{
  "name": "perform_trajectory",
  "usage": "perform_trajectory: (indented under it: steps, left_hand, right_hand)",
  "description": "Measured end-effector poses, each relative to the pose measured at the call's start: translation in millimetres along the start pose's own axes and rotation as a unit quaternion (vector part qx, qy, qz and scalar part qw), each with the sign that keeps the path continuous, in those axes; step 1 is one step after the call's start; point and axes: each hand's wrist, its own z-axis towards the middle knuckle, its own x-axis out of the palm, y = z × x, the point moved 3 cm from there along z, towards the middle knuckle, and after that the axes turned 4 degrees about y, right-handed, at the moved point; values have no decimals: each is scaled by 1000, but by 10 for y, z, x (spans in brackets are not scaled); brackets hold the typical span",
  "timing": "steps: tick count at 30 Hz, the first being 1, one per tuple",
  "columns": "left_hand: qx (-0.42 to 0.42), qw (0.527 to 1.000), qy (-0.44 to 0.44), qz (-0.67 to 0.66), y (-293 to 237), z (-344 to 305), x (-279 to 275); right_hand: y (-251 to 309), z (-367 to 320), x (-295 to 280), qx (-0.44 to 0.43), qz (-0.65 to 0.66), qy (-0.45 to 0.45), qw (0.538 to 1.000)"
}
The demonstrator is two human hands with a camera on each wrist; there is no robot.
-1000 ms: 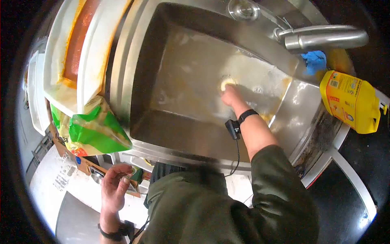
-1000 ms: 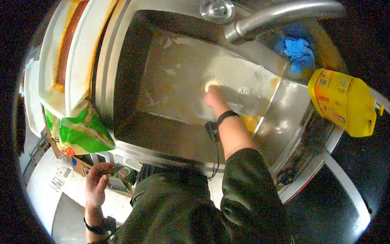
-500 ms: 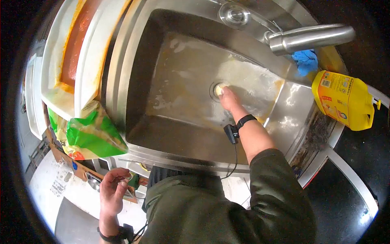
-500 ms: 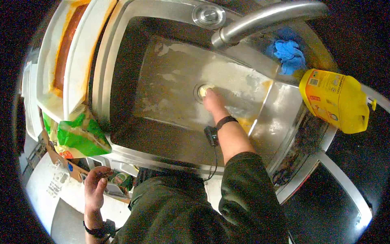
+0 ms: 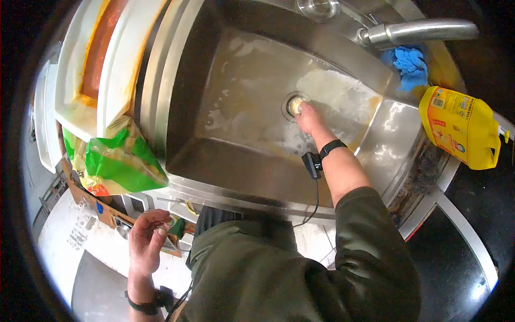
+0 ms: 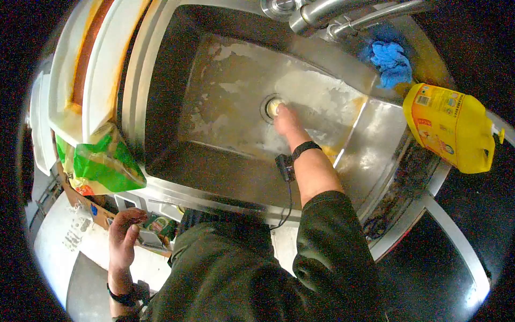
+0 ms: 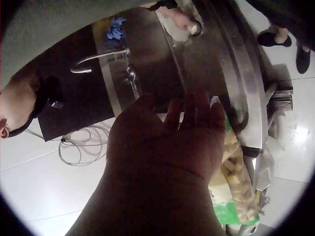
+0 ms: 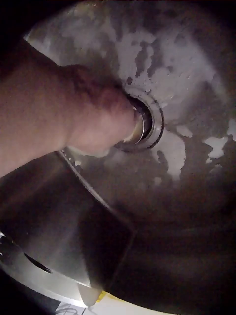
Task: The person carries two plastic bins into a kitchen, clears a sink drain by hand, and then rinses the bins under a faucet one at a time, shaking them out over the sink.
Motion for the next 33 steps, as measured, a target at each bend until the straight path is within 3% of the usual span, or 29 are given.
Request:
perform_trajectory:
  steps: [4,6,12,19,23,27,33]
  left_hand:
    - [8,1000,-9,1,37,-52,-40]
    - [9,1000,-10,0,57,-64,-29]
    - [-16,1000,-13,-3,111,-122,-7]
    - [11,1000,-9,-25,211,-257,-101]
    - [36,999,6,-11,234,-376,-139]
    - [57,998,13,-23,301,-590,-203]
    - [113,993,15,-34,657,-1087,-453]
  right_hand:
    - [41,-65,-24,-13,1,1,1000]
    - [51,-120,-61,-64,-12,-46,997]
    - [51,-224,-31,-68,-140,-89,984]
    - [43,-449,-47,-104,-152,-122,975]
    - [127,-735,-207,-125,-163,-173,963]
    - [202,-1079,-357,-111,-197,-160,961]
    - [478,-1836,-635,-163,-234,-213,935]
